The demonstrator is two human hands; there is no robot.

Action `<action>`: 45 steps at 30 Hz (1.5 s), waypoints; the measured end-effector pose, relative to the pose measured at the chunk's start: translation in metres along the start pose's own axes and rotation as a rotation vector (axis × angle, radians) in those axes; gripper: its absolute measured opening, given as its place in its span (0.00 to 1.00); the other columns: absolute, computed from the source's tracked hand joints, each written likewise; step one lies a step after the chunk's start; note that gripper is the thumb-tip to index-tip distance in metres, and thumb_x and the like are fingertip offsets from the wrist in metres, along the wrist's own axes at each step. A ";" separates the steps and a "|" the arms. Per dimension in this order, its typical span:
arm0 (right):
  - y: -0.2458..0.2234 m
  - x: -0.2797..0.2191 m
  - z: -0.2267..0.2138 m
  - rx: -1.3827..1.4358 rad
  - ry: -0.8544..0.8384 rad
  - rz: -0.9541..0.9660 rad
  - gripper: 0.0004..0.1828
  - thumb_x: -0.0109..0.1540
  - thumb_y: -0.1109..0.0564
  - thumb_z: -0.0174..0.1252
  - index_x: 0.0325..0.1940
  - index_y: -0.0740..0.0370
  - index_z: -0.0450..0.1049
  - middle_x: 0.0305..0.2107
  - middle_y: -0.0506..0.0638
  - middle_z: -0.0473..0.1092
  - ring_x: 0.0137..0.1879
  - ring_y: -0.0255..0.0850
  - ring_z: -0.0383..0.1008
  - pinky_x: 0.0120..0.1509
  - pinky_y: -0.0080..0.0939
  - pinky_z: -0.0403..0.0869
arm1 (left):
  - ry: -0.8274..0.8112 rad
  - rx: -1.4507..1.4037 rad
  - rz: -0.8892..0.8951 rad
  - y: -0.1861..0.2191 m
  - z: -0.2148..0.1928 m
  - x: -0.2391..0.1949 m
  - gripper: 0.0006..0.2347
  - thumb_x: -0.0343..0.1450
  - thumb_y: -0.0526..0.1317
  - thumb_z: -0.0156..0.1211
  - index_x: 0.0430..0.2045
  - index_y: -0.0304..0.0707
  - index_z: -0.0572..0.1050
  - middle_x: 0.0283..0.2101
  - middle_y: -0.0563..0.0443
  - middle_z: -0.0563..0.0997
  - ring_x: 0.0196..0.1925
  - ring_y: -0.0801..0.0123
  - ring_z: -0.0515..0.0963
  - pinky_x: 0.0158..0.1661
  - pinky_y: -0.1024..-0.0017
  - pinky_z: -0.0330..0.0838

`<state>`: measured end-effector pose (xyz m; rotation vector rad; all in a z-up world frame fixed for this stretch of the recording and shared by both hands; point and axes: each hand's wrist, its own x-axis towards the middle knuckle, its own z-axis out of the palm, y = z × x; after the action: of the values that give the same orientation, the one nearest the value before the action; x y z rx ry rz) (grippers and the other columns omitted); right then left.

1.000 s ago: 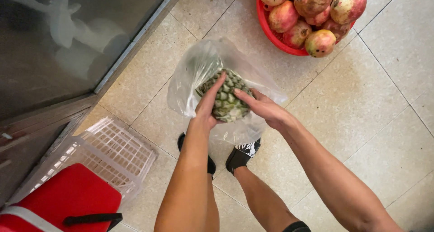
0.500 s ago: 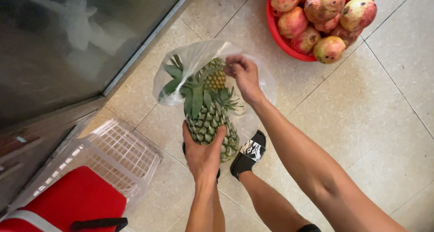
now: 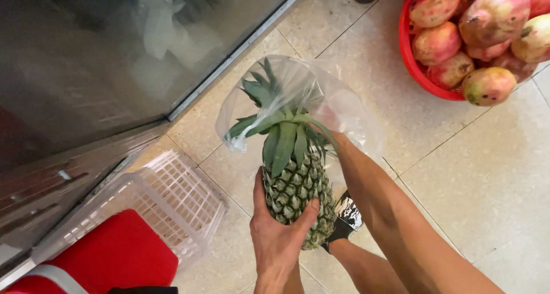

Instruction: The person repeatedly picks up pineapples from a plastic bag on the floor and places them on a metal counter next to a juice dispenser. They also handle a plastic bag, a pink bowl, and a metal tray containing food scraps.

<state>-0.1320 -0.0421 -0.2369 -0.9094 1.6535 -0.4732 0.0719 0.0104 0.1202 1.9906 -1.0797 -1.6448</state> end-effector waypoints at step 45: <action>-0.398 -0.461 -0.321 0.997 -0.086 -0.078 0.25 0.72 0.43 0.53 0.63 0.63 0.72 0.51 0.54 0.72 0.51 0.42 0.74 0.55 0.45 0.75 | -0.505 -0.705 0.589 0.287 -0.337 -0.300 0.46 0.55 0.54 0.74 0.67 0.29 0.62 0.61 0.37 0.73 0.60 0.54 0.75 0.58 0.57 0.71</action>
<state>-0.2789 0.0169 0.4333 -0.2324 1.0742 -1.1514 0.2809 -0.0253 0.6114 0.7477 -0.9183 -1.8510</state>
